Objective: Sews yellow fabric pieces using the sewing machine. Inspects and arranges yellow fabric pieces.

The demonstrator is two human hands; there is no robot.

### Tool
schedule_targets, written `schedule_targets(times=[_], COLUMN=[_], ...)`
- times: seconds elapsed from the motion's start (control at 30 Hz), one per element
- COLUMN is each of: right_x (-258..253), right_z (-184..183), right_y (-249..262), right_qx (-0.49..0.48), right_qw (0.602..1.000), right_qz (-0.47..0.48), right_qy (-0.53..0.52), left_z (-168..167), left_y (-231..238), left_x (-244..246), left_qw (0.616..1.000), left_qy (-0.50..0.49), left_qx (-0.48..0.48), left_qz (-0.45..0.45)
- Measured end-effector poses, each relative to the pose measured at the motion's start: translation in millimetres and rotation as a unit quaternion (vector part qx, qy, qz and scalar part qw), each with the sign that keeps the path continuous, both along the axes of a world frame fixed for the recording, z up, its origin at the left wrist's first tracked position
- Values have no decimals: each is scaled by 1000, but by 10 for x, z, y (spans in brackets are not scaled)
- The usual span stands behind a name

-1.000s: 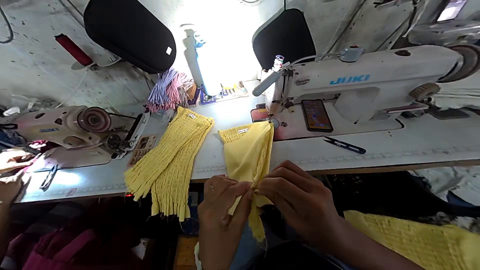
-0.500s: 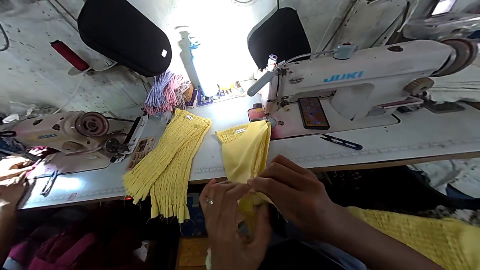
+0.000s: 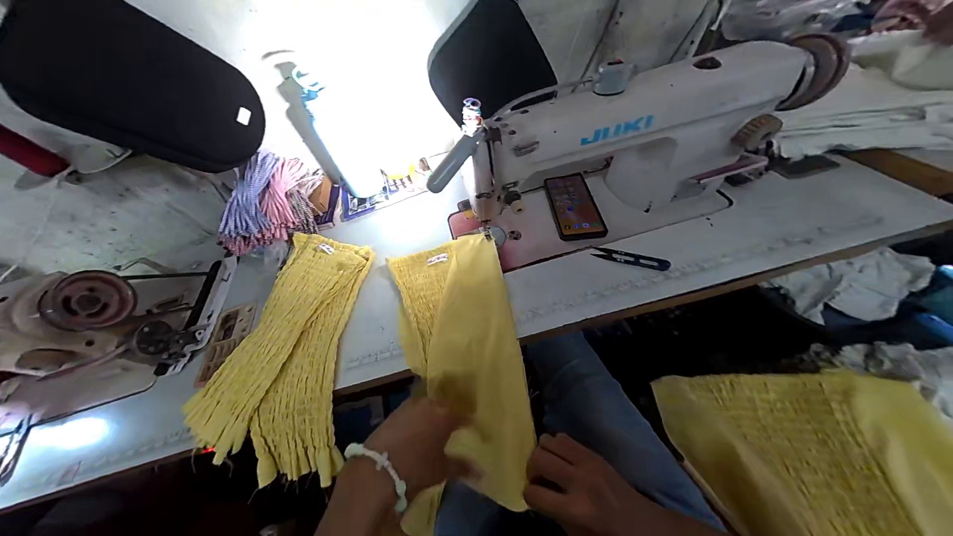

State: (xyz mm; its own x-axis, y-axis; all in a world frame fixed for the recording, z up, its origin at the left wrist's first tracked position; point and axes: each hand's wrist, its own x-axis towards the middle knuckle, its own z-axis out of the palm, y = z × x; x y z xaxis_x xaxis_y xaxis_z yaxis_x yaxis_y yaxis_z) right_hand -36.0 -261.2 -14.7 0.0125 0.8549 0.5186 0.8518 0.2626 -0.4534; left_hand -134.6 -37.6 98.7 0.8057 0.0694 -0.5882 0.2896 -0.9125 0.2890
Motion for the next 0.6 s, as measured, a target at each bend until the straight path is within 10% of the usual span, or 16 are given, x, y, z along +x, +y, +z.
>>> schedule_targets(times=[0.17, 0.6], right_x=[11, 107], right_z=[-87, -90], right_y=[-12, 1], right_qx=[15, 8], right_qw=[1000, 996], right_qz=[7, 54], right_qy=[-12, 78], left_z=[-597, -739], left_y=[44, 891], left_x=[857, 852], left_qw=[921, 827], left_qy=[-382, -474], left_qx=[43, 156], left_qz=[58, 258])
